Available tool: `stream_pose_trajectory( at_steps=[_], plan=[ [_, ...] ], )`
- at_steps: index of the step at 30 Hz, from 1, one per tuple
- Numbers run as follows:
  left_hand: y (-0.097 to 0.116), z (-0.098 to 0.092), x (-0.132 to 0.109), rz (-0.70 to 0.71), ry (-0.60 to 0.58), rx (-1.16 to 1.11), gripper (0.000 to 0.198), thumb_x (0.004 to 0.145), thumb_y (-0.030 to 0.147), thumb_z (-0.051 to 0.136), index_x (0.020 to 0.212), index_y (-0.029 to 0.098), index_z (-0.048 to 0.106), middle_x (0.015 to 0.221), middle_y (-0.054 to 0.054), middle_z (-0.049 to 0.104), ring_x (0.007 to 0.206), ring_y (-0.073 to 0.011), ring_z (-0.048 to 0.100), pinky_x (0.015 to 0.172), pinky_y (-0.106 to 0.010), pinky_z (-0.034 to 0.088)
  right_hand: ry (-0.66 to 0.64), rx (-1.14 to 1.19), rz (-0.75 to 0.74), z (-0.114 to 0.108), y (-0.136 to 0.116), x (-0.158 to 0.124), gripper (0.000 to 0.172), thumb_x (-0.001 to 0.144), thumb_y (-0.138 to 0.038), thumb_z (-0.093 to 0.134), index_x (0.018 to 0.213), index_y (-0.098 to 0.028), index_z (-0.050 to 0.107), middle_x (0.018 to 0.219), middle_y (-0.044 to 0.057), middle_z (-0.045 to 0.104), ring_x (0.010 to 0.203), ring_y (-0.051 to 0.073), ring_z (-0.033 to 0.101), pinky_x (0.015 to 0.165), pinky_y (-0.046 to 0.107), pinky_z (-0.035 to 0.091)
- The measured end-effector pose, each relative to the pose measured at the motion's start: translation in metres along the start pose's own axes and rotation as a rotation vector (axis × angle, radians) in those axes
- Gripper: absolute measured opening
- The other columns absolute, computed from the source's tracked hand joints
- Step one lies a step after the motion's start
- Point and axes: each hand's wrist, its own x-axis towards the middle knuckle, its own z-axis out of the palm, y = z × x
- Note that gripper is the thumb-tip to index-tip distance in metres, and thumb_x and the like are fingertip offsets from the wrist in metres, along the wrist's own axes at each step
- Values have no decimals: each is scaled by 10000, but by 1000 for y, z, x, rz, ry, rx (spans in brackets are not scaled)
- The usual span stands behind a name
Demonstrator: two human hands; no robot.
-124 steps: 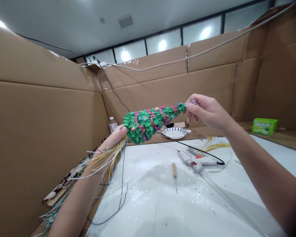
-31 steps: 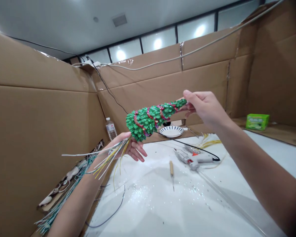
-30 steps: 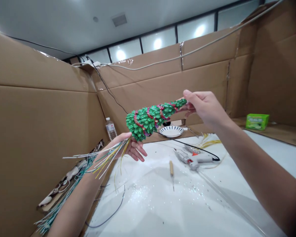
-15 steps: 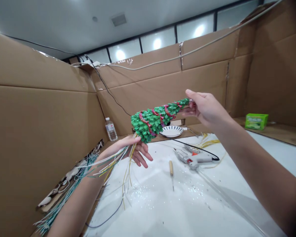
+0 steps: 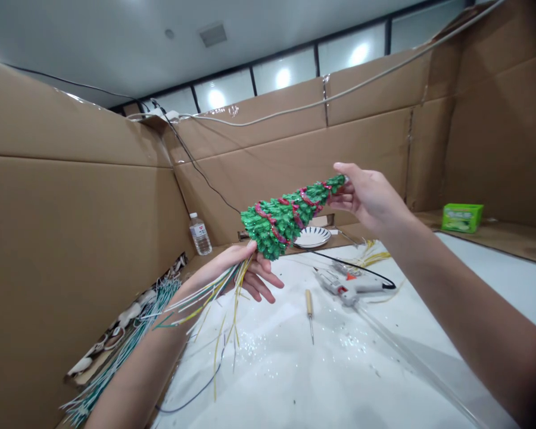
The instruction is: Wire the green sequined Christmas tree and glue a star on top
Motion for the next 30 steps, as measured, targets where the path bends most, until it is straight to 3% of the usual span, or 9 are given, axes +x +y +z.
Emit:
stream_pose_trajectory(
  at_steps=[4, 8, 13, 16, 23, 30],
  plan=[
    [-4, -3, 5, 21, 67, -29, 448, 879, 557, 494, 873, 130, 627, 960, -131, 752, 740, -249, 741, 592, -273, 571, 38, 43, 18, 14, 8, -4, 201, 779, -394, 639, 746, -197, 623, 679, 38, 647, 578, 161, 628, 553, 313, 572],
    [-15, 13, 14, 4, 68, -8, 440, 910, 538, 448, 872, 126, 596, 1017, -175, 732, 707, -237, 739, 573, -268, 552, 143, 194, 61, 33, 25, -8, 300, 859, -402, 512, 666, -191, 603, 653, 25, 631, 532, 128, 588, 462, 256, 490],
    [-26, 50, 22, -76, -38, 175, 407, 933, 507, 425, 1059, 144, 558, 1115, -192, 694, 743, -201, 729, 616, -251, 509, 154, 549, 130, 32, 36, -2, 324, 875, -389, 490, 618, -190, 489, 763, 9, 672, 660, 140, 655, 653, 325, 554],
    [-26, 59, 21, -26, -18, 312, 415, 901, 476, 514, 1102, 117, 568, 1091, -172, 688, 800, -174, 696, 703, -268, 504, 89, 645, 184, 22, 34, 5, 289, 869, -395, 490, 658, -197, 486, 740, 1, 666, 676, 136, 652, 728, 349, 557],
    [-23, 55, 19, 111, 218, 277, 348, 834, 454, 621, 1006, 152, 638, 998, -70, 686, 902, -149, 655, 847, -285, 497, -37, 623, 107, 8, 30, 13, 243, 843, -406, 485, 677, -233, 447, 741, 1, 658, 714, 137, 636, 810, 367, 542],
    [-18, 65, 34, 146, 416, 308, 341, 799, 468, 645, 747, 132, 673, 757, -49, 687, 621, -99, 617, 615, -233, 514, -105, 610, 27, 13, 38, 14, 259, 814, -423, 529, 661, -223, 466, 809, -5, 675, 795, 137, 651, 828, 360, 539]
  ],
)
